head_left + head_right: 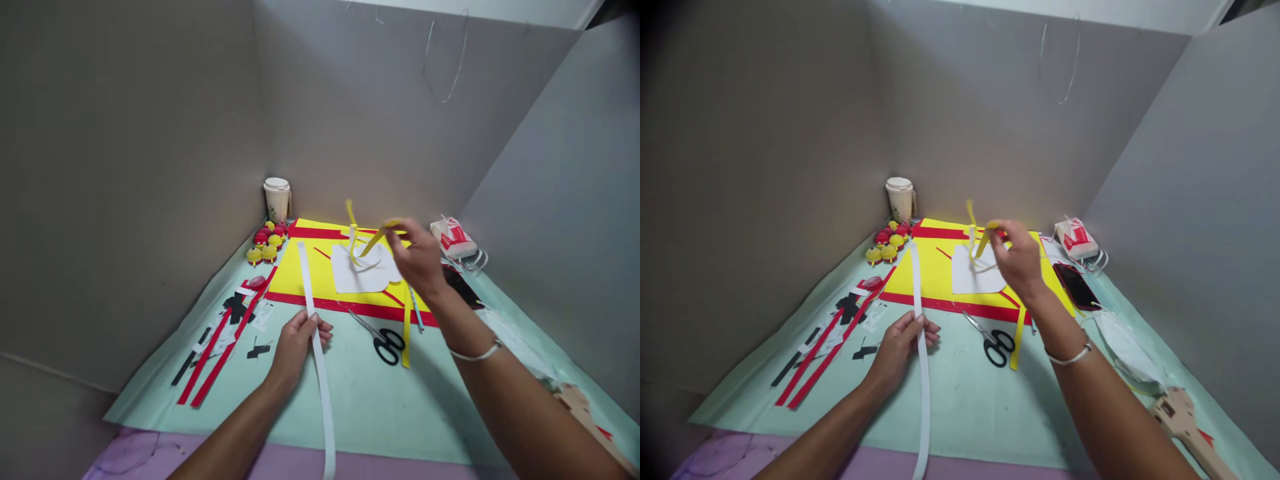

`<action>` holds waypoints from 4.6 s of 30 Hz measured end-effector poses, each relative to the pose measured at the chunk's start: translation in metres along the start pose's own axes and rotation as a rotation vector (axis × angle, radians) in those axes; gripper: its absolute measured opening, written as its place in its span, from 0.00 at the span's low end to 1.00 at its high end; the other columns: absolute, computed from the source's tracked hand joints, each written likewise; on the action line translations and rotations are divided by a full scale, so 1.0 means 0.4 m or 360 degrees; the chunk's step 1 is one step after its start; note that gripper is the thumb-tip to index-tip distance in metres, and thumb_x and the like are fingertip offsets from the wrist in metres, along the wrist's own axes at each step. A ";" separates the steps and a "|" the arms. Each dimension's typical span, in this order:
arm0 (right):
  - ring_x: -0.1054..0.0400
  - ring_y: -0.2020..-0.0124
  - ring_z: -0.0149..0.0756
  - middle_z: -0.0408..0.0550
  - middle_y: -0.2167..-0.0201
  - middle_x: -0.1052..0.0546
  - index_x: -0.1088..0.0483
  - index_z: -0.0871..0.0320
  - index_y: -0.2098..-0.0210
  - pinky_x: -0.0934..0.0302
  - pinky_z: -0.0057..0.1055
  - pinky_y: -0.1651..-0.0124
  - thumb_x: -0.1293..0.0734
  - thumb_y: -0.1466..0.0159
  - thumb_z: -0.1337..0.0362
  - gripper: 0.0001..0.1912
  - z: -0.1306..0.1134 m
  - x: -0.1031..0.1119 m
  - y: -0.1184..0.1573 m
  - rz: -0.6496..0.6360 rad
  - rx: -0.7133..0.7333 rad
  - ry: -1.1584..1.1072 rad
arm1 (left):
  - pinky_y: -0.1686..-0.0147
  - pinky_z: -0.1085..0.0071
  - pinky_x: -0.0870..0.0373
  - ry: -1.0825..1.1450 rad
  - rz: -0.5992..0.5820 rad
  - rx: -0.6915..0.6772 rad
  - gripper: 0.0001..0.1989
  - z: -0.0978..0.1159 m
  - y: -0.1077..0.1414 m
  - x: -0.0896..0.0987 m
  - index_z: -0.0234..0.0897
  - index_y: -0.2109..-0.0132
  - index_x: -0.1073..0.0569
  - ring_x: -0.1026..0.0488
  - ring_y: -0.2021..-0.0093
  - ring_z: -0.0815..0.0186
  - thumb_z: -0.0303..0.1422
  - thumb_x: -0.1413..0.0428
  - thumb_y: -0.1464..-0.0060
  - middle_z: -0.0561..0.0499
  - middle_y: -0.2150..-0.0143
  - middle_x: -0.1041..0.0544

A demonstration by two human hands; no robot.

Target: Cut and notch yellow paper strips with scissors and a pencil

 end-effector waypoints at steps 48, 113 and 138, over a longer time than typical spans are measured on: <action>0.28 0.54 0.41 0.51 0.49 0.27 0.32 0.59 0.48 0.31 0.44 0.52 0.34 0.32 0.58 0.16 0.061 -0.259 0.183 -0.1330 -0.0898 0.0441 | 0.72 0.77 0.29 0.0536 -0.0140 0.0432 0.03 -0.026 0.014 -0.028 0.31 0.62 0.27 0.26 0.75 0.71 0.27 0.42 0.44 0.48 0.72 0.23; 0.31 0.53 0.44 0.56 0.50 0.30 0.32 0.58 0.46 0.39 0.34 0.56 0.36 0.40 0.75 0.22 0.064 -0.133 0.213 -0.1141 -0.0353 0.0587 | 0.74 0.78 0.32 0.0454 -0.0159 0.0354 0.03 -0.034 0.006 -0.027 0.29 0.62 0.28 0.29 0.76 0.72 0.27 0.43 0.43 0.48 0.72 0.24; 0.35 0.69 0.30 0.42 0.68 0.27 0.25 0.57 0.59 0.42 0.25 0.66 0.29 0.42 0.60 0.12 -0.202 -0.108 0.475 -0.1953 -0.0338 -0.0628 | 0.79 0.78 0.30 0.0841 -0.0125 0.0500 0.06 -0.041 -0.006 -0.019 0.28 0.64 0.27 0.28 0.80 0.72 0.22 0.48 0.42 0.48 0.74 0.25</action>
Point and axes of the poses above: each hand's wrist, its own y-axis away from the middle knuckle, its own x-axis out of the back of the hand, z = x × y, the point moved 6 cm from there along -y, towards the middle knuckle
